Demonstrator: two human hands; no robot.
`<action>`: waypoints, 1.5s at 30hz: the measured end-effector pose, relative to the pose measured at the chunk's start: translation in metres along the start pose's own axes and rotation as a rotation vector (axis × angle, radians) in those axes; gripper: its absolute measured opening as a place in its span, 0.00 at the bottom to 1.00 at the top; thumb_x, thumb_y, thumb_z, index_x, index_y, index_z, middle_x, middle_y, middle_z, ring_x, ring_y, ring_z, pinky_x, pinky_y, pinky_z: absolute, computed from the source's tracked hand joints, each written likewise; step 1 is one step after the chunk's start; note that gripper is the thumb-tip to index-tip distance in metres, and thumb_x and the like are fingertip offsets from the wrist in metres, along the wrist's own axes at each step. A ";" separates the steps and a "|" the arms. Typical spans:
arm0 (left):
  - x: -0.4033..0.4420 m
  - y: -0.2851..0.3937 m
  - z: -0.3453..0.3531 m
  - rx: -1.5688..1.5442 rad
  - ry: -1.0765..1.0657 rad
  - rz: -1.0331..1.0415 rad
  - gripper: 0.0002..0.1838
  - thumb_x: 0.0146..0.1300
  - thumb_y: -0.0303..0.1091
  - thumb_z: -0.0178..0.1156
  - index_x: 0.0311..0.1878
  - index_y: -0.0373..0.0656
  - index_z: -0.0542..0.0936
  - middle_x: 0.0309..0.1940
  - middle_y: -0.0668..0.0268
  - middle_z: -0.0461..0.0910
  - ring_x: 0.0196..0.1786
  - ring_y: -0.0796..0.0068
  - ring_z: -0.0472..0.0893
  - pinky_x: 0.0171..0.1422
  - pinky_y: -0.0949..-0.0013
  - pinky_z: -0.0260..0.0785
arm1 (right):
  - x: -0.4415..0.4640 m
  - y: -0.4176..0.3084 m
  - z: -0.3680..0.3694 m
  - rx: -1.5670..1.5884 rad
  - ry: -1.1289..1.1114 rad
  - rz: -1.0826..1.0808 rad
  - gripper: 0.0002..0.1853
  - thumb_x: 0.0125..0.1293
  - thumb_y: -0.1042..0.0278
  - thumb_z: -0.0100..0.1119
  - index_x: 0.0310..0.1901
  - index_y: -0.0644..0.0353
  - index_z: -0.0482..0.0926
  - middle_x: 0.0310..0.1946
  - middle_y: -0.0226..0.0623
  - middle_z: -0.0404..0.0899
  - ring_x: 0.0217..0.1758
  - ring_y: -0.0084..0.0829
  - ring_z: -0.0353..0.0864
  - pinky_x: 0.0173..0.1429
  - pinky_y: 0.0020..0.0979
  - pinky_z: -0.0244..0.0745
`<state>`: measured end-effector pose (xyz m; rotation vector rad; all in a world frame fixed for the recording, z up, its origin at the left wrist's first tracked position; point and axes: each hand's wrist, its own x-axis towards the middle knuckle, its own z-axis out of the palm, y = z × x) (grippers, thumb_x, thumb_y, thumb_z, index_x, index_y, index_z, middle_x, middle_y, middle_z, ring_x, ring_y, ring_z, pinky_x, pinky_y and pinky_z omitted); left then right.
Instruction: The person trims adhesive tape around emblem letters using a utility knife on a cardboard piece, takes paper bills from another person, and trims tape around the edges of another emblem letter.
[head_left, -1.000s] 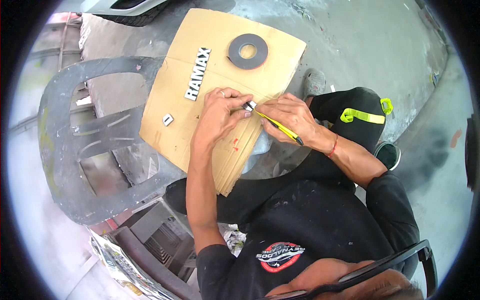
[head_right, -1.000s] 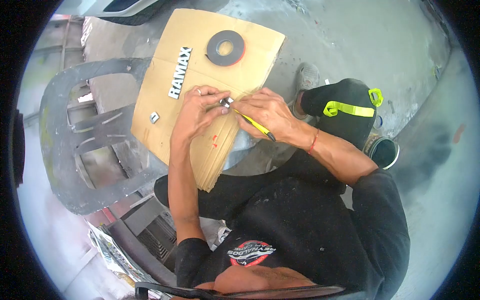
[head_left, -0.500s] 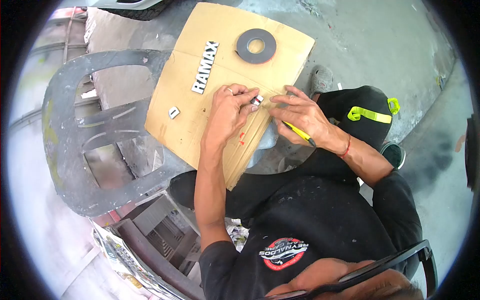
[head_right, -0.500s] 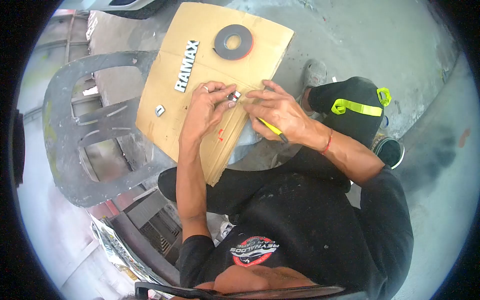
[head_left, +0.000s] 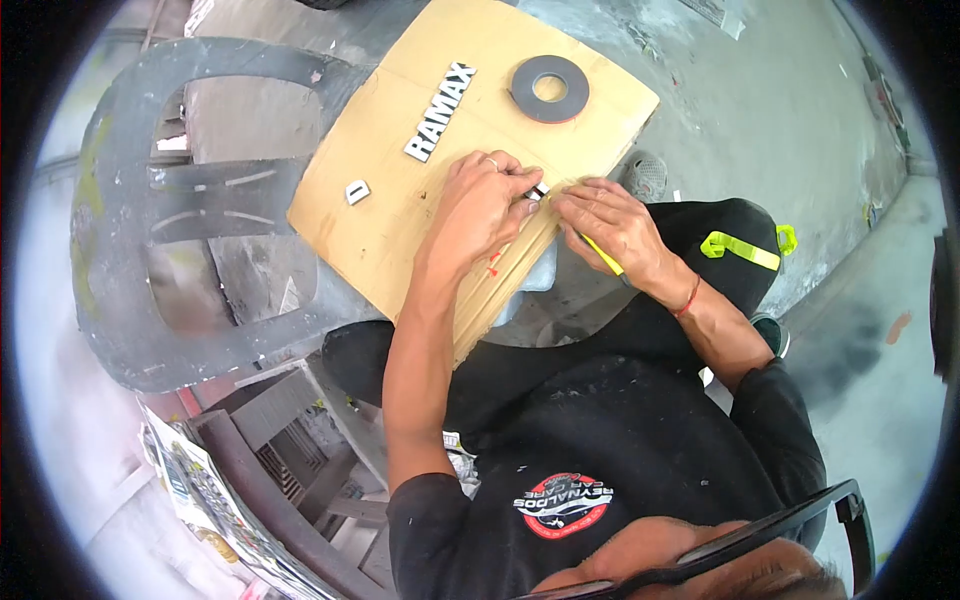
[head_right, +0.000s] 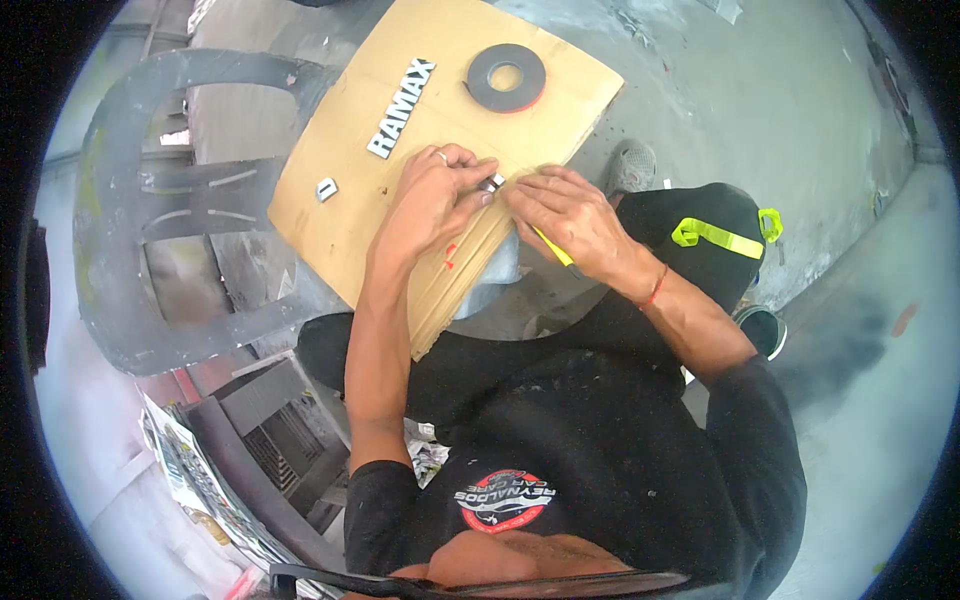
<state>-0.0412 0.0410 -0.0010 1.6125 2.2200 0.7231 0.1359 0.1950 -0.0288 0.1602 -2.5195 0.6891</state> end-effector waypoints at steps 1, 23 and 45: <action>-0.001 0.000 0.000 -0.004 0.009 -0.006 0.19 0.57 0.30 0.72 0.54 0.45 0.90 0.48 0.62 0.84 0.55 0.58 0.79 0.65 0.56 0.68 | 0.000 -0.001 0.000 -0.038 -0.013 -0.012 0.20 0.58 0.74 0.72 0.53 0.65 0.84 0.50 0.45 0.88 0.55 0.42 0.87 0.66 0.44 0.80; -0.020 0.010 -0.002 -0.550 0.157 -0.199 0.16 0.76 0.41 0.62 0.50 0.35 0.87 0.45 0.59 0.87 0.49 0.63 0.85 0.56 0.62 0.76 | 0.015 0.007 -0.041 0.415 0.139 0.378 0.16 0.71 0.67 0.54 0.49 0.68 0.86 0.35 0.42 0.88 0.40 0.39 0.89 0.52 0.36 0.82; -0.035 0.086 0.006 -0.650 0.305 -0.490 0.20 0.82 0.38 0.55 0.51 0.27 0.85 0.33 0.60 0.88 0.35 0.74 0.87 0.41 0.71 0.79 | 0.039 -0.008 -0.023 0.622 -0.007 0.484 0.13 0.57 0.74 0.72 0.45 0.61 0.90 0.37 0.40 0.90 0.40 0.37 0.91 0.46 0.34 0.82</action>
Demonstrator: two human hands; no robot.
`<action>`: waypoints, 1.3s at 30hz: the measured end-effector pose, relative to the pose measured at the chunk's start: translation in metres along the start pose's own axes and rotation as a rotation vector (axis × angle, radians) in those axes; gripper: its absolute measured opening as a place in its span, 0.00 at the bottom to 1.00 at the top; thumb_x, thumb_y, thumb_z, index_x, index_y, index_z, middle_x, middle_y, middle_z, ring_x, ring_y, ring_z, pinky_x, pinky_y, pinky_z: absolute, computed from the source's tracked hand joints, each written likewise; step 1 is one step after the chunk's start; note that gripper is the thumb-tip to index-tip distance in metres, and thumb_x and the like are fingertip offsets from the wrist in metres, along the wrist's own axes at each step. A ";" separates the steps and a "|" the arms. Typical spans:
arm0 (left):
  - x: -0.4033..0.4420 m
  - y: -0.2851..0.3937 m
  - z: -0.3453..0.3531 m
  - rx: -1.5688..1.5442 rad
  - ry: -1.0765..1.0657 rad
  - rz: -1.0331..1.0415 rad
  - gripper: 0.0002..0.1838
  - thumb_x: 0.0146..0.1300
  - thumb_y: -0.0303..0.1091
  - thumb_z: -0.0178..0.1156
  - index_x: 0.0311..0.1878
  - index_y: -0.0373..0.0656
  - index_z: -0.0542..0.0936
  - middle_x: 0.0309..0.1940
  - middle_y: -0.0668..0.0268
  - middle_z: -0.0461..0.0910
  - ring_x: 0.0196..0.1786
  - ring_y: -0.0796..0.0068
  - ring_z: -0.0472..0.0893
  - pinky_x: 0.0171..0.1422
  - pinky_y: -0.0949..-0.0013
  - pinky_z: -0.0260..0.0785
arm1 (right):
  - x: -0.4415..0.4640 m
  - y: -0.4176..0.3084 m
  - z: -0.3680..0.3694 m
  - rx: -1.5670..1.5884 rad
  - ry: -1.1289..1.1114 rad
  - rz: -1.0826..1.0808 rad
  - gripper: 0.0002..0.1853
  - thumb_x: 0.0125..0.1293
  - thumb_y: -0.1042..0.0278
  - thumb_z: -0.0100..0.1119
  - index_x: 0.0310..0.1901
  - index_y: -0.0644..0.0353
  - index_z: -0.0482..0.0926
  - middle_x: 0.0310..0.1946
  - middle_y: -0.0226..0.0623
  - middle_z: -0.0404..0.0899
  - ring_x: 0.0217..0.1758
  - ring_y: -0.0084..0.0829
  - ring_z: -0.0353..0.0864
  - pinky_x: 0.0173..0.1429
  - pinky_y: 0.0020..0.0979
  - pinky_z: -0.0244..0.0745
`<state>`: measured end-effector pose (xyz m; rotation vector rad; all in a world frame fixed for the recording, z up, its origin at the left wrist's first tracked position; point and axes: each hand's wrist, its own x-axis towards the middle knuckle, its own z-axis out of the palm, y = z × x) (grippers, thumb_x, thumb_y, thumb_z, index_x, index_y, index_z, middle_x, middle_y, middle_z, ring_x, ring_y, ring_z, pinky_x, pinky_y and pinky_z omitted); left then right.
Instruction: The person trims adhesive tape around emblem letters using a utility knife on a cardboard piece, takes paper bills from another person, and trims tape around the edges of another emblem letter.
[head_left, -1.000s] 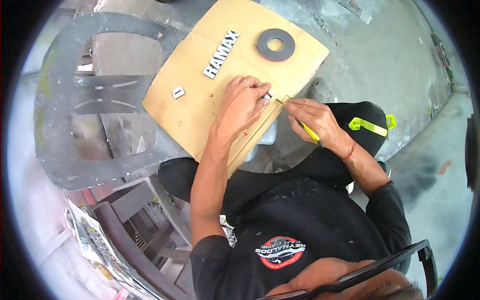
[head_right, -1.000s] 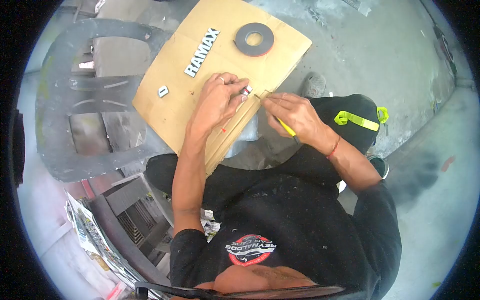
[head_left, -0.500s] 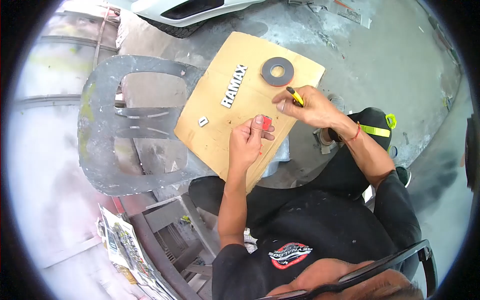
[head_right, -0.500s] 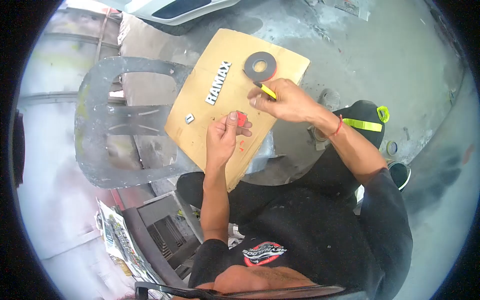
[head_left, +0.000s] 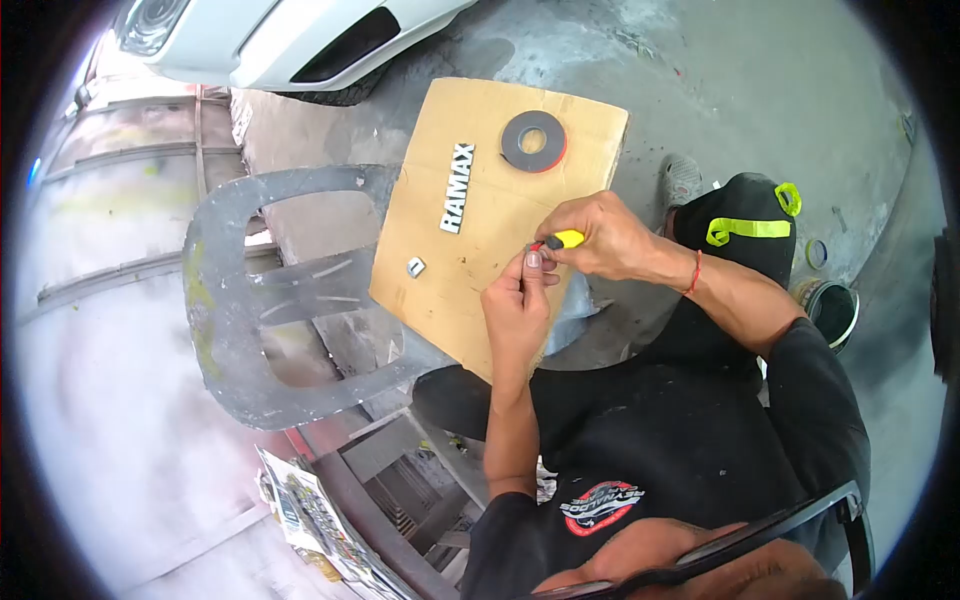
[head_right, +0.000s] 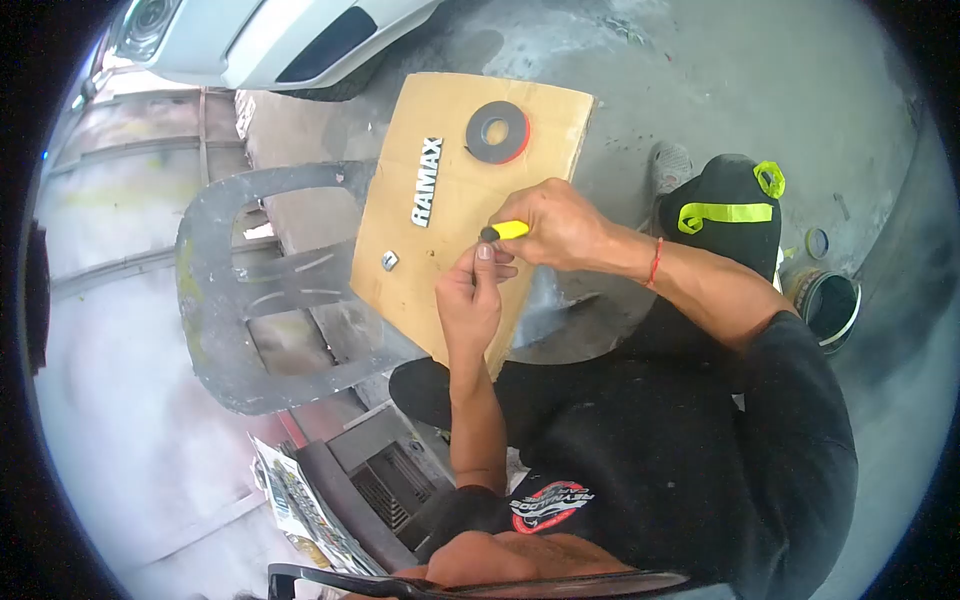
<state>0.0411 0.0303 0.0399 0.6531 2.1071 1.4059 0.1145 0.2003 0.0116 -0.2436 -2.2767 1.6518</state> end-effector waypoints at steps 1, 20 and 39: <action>-0.002 0.003 0.001 0.102 0.018 0.021 0.19 0.82 0.37 0.55 0.52 0.27 0.85 0.34 0.60 0.88 0.35 0.74 0.88 0.42 0.71 0.79 | -0.001 0.002 -0.001 -0.049 -0.002 -0.092 0.14 0.54 0.76 0.72 0.44 0.61 0.90 0.37 0.40 0.90 0.40 0.40 0.90 0.46 0.35 0.83; -0.029 -0.020 -0.013 -0.197 0.103 -0.158 0.20 0.82 0.41 0.55 0.53 0.30 0.85 0.37 0.56 0.88 0.34 0.68 0.88 0.44 0.67 0.83 | 0.024 0.017 -0.034 -0.269 0.487 -0.112 0.11 0.59 0.65 0.67 0.34 0.65 0.80 0.24 0.43 0.79 0.24 0.41 0.80 0.32 0.41 0.73; -0.012 -0.017 -0.014 -0.416 0.051 -0.175 0.26 0.81 0.35 0.54 0.76 0.31 0.68 0.47 0.54 0.87 0.44 0.69 0.87 0.52 0.64 0.84 | 0.010 0.018 -0.002 -0.115 0.196 -0.217 0.08 0.70 0.70 0.66 0.37 0.67 0.82 0.25 0.42 0.81 0.26 0.35 0.77 0.33 0.39 0.72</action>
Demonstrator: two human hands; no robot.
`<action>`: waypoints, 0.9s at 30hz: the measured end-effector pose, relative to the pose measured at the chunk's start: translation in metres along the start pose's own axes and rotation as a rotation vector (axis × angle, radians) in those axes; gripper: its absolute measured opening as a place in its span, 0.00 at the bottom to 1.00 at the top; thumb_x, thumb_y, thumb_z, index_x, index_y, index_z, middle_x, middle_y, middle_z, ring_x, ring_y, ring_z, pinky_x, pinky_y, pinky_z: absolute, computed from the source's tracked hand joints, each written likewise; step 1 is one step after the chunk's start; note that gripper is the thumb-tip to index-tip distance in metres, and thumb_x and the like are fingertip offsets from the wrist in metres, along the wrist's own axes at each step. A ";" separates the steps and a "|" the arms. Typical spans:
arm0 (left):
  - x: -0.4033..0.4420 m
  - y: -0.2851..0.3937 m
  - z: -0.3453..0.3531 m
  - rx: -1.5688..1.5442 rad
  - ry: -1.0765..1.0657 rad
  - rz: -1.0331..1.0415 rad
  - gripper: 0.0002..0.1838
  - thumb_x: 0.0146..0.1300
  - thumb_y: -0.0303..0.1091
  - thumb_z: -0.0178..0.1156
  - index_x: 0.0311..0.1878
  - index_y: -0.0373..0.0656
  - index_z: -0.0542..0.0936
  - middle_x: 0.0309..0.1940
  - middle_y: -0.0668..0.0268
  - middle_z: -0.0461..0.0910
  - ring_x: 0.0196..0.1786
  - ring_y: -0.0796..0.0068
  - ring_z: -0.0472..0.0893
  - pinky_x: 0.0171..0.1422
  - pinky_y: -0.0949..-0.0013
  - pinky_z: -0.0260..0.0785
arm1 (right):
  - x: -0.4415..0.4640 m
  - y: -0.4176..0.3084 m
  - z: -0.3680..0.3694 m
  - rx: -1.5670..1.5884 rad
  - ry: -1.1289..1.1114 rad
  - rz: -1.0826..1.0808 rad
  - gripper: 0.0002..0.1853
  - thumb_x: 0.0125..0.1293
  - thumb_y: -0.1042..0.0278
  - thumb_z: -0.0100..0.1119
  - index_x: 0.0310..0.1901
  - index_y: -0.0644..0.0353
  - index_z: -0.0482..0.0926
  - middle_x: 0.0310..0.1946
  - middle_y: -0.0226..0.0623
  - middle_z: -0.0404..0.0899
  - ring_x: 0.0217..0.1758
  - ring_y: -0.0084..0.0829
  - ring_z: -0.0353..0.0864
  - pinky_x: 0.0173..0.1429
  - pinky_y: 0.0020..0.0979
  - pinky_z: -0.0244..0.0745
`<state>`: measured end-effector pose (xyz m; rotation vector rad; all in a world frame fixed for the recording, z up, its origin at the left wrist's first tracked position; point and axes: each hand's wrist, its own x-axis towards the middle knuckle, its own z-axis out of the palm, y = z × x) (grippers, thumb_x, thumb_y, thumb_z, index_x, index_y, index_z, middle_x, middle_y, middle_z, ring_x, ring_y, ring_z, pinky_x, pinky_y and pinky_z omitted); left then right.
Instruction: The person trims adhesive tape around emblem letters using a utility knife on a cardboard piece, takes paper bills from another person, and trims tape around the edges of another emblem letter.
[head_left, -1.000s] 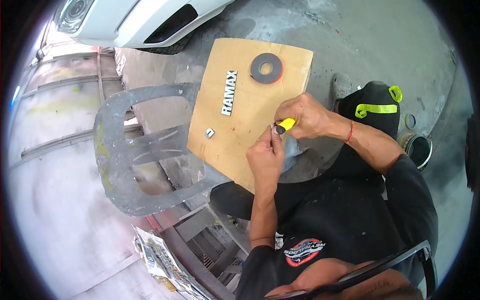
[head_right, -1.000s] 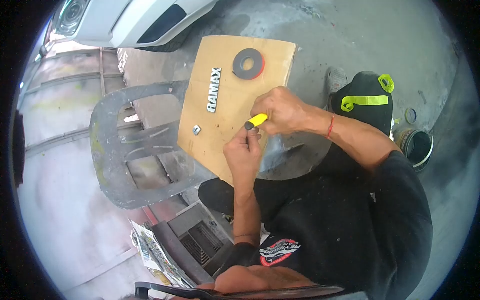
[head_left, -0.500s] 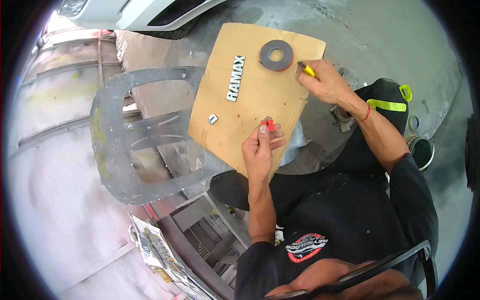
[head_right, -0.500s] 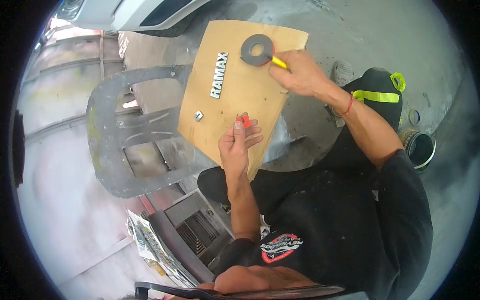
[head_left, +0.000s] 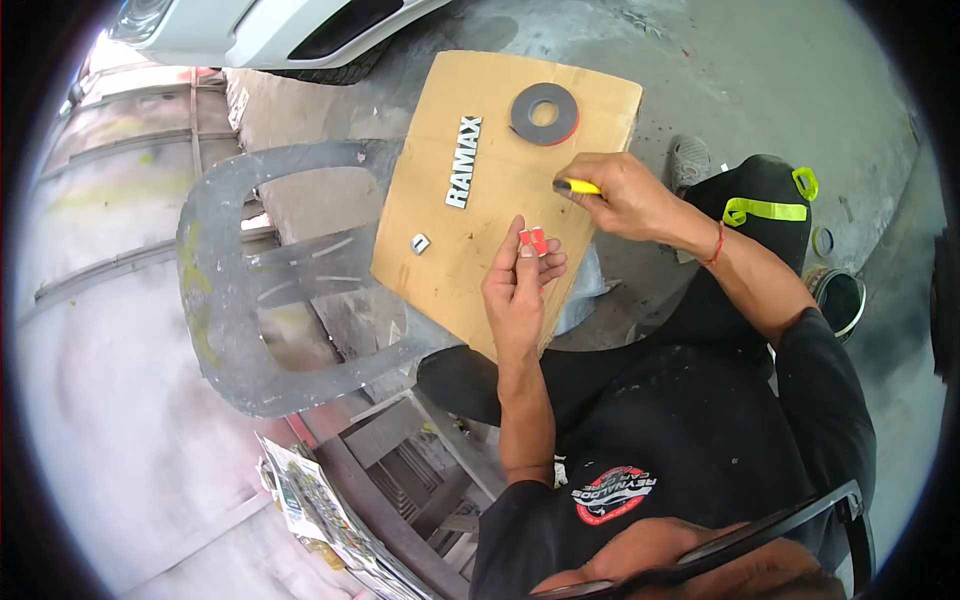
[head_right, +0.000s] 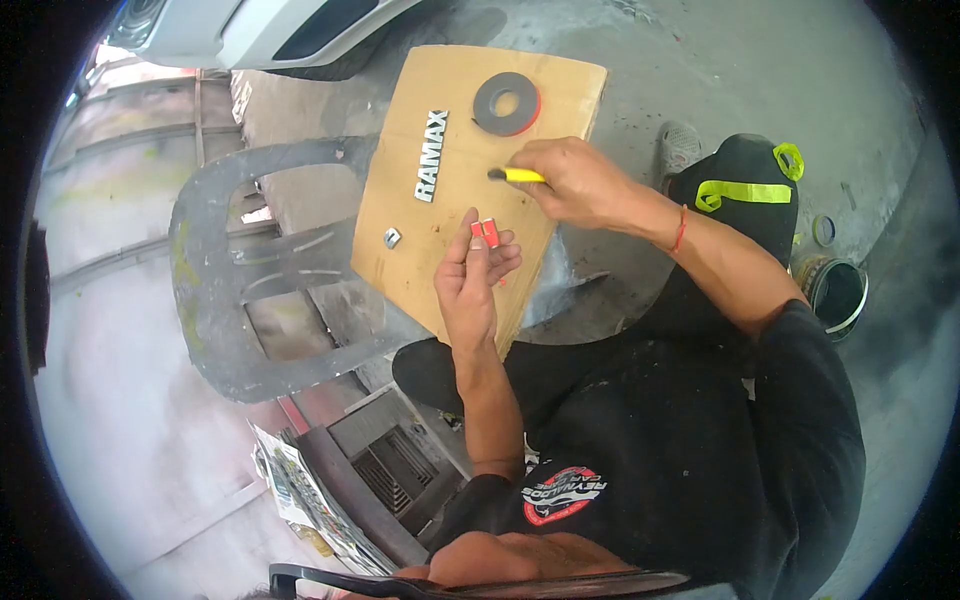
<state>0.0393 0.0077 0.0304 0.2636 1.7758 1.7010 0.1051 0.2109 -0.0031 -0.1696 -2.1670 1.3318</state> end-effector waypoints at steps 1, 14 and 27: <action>0.001 -0.002 0.000 0.043 -0.022 0.041 0.26 0.81 0.33 0.54 0.76 0.31 0.69 0.47 0.55 0.86 0.44 0.69 0.87 0.52 0.65 0.84 | -0.001 -0.004 -0.004 -0.060 -0.099 0.020 0.07 0.70 0.71 0.67 0.39 0.67 0.83 0.26 0.44 0.83 0.27 0.37 0.79 0.34 0.39 0.74; 0.013 0.013 -0.021 0.229 -0.043 0.056 0.14 0.79 0.34 0.60 0.58 0.33 0.76 0.40 0.57 0.86 0.38 0.72 0.87 0.43 0.68 0.85 | -0.001 -0.029 -0.015 0.190 -0.366 0.278 0.16 0.76 0.62 0.61 0.57 0.63 0.85 0.40 0.55 0.87 0.45 0.49 0.89 0.51 0.41 0.80; 0.002 0.006 -0.003 0.024 -0.150 0.198 0.20 0.77 0.33 0.63 0.64 0.29 0.77 0.49 0.55 0.87 0.46 0.73 0.87 0.52 0.69 0.83 | -0.017 -0.022 0.010 0.271 -0.271 0.173 0.17 0.69 0.69 0.70 0.57 0.62 0.86 0.46 0.45 0.90 0.48 0.34 0.90 0.54 0.33 0.81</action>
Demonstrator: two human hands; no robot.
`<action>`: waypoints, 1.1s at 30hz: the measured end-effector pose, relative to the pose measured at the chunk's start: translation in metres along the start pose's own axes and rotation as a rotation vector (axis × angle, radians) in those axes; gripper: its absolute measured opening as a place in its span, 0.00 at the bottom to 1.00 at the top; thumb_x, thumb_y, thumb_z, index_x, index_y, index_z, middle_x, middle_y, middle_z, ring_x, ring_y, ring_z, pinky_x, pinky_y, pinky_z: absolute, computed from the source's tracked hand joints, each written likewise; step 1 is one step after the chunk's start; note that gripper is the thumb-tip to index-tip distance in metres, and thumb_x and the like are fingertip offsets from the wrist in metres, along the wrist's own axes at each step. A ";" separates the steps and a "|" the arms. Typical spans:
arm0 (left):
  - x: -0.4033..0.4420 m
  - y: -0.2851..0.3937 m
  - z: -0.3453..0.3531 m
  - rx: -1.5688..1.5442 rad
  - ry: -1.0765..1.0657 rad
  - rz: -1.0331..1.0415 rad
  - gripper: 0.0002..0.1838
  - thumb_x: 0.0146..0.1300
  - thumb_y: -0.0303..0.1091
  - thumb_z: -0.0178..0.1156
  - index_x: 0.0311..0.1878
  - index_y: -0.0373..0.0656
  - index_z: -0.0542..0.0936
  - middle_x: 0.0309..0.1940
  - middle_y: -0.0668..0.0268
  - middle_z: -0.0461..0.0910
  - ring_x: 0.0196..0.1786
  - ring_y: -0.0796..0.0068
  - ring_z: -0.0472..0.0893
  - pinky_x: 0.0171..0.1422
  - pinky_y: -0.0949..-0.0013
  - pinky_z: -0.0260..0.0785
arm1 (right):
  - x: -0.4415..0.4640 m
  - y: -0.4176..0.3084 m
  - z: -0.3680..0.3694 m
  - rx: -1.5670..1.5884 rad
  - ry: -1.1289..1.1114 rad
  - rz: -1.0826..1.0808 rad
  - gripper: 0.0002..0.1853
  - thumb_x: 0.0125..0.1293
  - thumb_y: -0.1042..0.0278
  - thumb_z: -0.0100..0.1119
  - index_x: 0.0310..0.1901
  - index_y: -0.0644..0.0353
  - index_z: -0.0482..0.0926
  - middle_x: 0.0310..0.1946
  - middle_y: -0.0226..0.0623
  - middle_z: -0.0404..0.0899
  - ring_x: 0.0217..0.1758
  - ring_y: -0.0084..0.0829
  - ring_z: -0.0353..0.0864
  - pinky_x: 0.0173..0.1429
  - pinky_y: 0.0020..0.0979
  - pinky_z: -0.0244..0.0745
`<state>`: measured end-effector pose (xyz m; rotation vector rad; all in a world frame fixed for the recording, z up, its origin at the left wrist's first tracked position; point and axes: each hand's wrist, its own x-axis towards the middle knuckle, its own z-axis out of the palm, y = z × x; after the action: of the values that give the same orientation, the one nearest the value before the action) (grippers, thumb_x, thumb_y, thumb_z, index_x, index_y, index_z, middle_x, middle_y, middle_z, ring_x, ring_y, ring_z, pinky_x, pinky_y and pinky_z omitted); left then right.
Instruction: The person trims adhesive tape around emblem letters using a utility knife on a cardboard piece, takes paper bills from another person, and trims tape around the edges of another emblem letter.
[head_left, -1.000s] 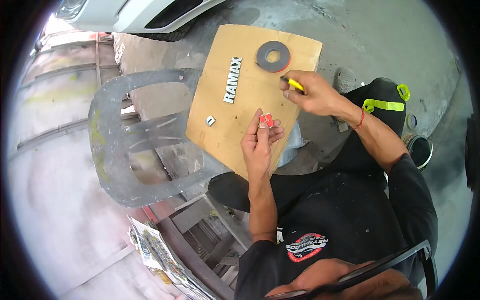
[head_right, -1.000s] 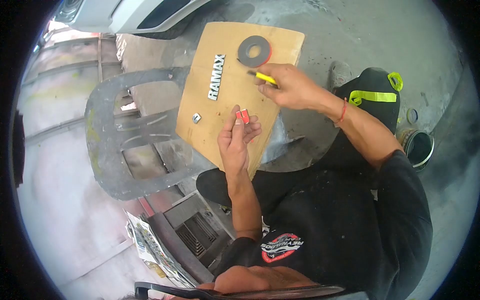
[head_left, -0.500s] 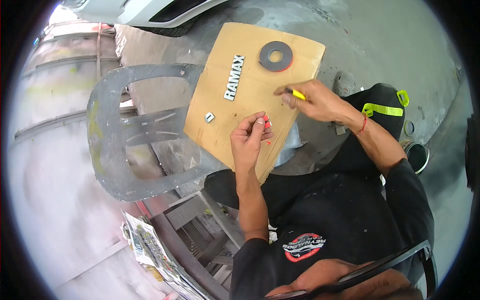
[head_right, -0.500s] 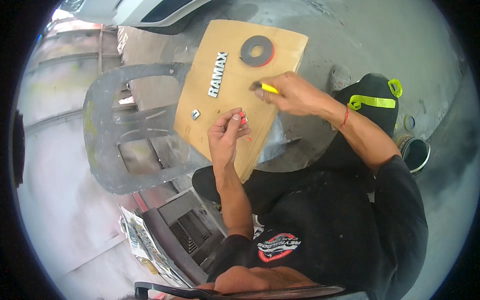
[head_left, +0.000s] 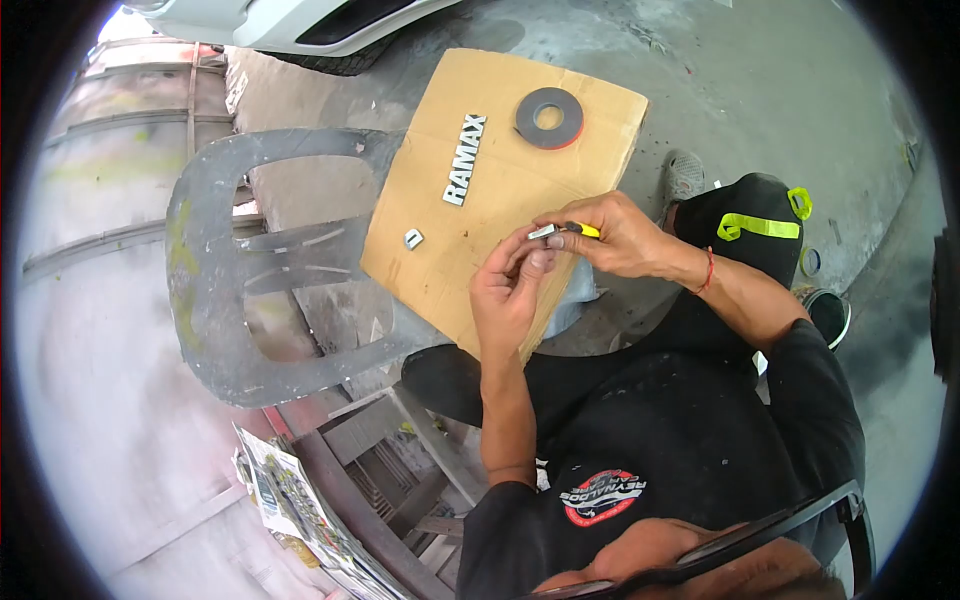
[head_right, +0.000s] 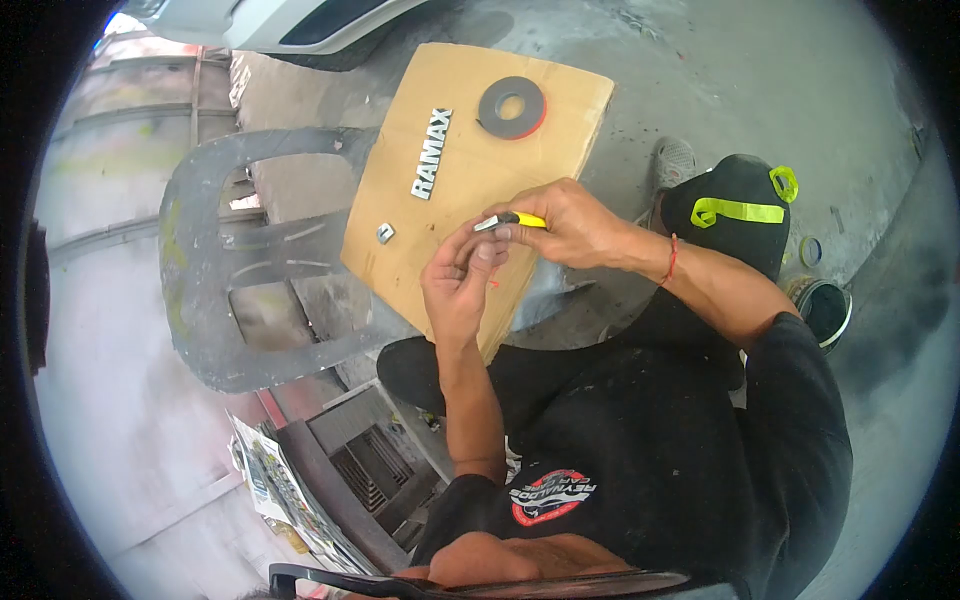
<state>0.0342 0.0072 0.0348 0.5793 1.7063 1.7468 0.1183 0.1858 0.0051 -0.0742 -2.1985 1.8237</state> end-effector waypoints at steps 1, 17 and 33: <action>0.000 -0.007 -0.003 0.064 0.062 0.002 0.19 0.77 0.32 0.63 0.64 0.29 0.77 0.49 0.55 0.87 0.47 0.74 0.86 0.54 0.69 0.82 | 0.000 -0.002 0.001 0.007 -0.032 0.064 0.16 0.69 0.68 0.71 0.56 0.62 0.87 0.44 0.45 0.90 0.45 0.33 0.90 0.50 0.33 0.81; 0.002 -0.024 -0.014 -0.366 0.365 -0.003 0.11 0.78 0.35 0.62 0.54 0.37 0.82 0.45 0.64 0.86 0.45 0.76 0.86 0.51 0.70 0.82 | -0.001 -0.020 -0.022 0.193 0.098 0.276 0.32 0.82 0.38 0.48 0.46 0.65 0.86 0.28 0.35 0.83 0.33 0.25 0.83 0.38 0.32 0.78; -0.008 -0.033 -0.027 -0.339 0.307 0.027 0.14 0.77 0.27 0.60 0.63 0.37 0.77 0.48 0.61 0.83 0.51 0.72 0.84 0.61 0.63 0.79 | -0.006 -0.032 -0.010 -0.107 0.221 -0.130 0.13 0.67 0.71 0.67 0.50 0.67 0.84 0.33 0.44 0.87 0.32 0.32 0.88 0.39 0.30 0.81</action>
<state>0.0257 -0.0184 0.0015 0.1908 1.5461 2.1713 0.1310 0.1878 0.0368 -0.1437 -2.0925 1.5492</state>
